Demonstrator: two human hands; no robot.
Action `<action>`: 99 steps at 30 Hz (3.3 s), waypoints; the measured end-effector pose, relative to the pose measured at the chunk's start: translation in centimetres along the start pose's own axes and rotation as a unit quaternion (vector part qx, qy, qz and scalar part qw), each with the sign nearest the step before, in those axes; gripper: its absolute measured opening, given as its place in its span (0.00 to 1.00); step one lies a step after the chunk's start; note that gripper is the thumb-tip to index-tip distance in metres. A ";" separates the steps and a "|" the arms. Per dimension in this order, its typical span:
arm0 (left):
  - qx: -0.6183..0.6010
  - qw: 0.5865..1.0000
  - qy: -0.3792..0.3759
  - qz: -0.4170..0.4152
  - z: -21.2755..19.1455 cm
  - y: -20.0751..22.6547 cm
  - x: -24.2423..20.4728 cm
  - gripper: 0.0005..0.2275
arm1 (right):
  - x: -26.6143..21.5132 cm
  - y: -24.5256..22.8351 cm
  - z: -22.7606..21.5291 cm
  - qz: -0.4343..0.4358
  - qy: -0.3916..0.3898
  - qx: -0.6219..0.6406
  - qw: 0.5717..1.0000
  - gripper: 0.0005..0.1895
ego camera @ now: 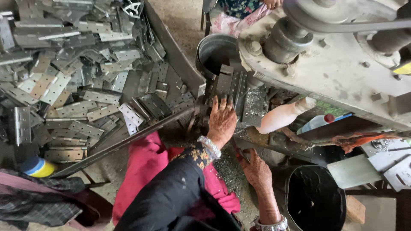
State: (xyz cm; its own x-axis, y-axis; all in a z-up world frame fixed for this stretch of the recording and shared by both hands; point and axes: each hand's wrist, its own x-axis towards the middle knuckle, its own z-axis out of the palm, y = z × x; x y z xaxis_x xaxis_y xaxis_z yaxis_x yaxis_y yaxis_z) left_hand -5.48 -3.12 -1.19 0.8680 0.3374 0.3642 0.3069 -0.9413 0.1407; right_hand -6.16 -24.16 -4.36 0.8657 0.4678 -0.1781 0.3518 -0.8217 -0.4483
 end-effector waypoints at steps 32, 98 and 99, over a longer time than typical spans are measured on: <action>0.002 1.000 0.020 0.002 0.7 -0.2 0.6 0.18 | 0.1 5.4 7.5 0.091 -0.064 0.013 0.994 0.29; 0.050 0.998 -0.033 -0.013 -1.9 0.5 -0.7 0.21 | -0.8 3.8 6.1 0.032 -0.011 -0.038 0.999 0.24; 0.053 0.997 -0.053 -0.001 -1.8 0.7 -0.8 0.19 | -0.6 4.2 5.9 0.089 -0.065 -0.003 0.994 0.22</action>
State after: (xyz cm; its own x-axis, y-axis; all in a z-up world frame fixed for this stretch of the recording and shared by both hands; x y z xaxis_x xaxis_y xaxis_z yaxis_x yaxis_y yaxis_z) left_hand -6.61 -4.05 0.27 0.9017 0.3420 0.2645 0.3435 -0.9382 0.0421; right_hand -7.31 -25.97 -11.34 0.8616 0.3517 -0.3661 0.1991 -0.8975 -0.3935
